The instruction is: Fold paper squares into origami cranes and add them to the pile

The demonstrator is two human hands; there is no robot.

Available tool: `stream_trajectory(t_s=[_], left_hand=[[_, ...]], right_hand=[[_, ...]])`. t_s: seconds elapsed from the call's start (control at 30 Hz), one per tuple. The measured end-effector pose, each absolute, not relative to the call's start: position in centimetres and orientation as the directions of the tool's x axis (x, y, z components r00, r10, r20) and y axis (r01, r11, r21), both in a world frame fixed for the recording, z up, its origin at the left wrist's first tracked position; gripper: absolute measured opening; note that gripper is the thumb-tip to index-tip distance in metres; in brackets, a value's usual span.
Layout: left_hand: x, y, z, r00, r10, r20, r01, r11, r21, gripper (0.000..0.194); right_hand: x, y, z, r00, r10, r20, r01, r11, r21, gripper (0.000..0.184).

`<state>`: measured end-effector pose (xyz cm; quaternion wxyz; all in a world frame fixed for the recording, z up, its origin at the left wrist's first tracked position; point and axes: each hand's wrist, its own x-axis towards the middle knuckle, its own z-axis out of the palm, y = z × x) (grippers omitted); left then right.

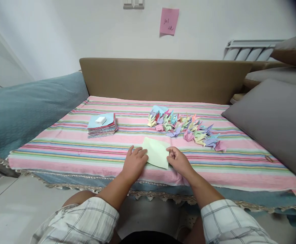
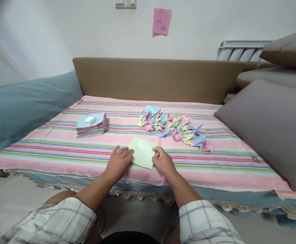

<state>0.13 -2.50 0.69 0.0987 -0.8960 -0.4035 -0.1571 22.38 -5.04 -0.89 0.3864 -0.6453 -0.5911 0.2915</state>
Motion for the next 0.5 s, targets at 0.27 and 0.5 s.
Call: stream_trajectory(t_s=[0.27,0.5], left_hand=[[-1.3,-0.4,0.9,0.575,0.744,0.340,0.786,-0.618,0.025,0.015],[-1.6,-0.4,1.4,0.573,0.741,0.350,0.773,-0.631,0.071,0.022]], right_hand=[[22.2,-5.7,0.0,0.025,0.954,0.298,0.875,0.123,-0.468,0.028],[22.7,-5.3,-0.7,-0.117,0.967,0.227,0.906,0.197,-0.375,0.051]])
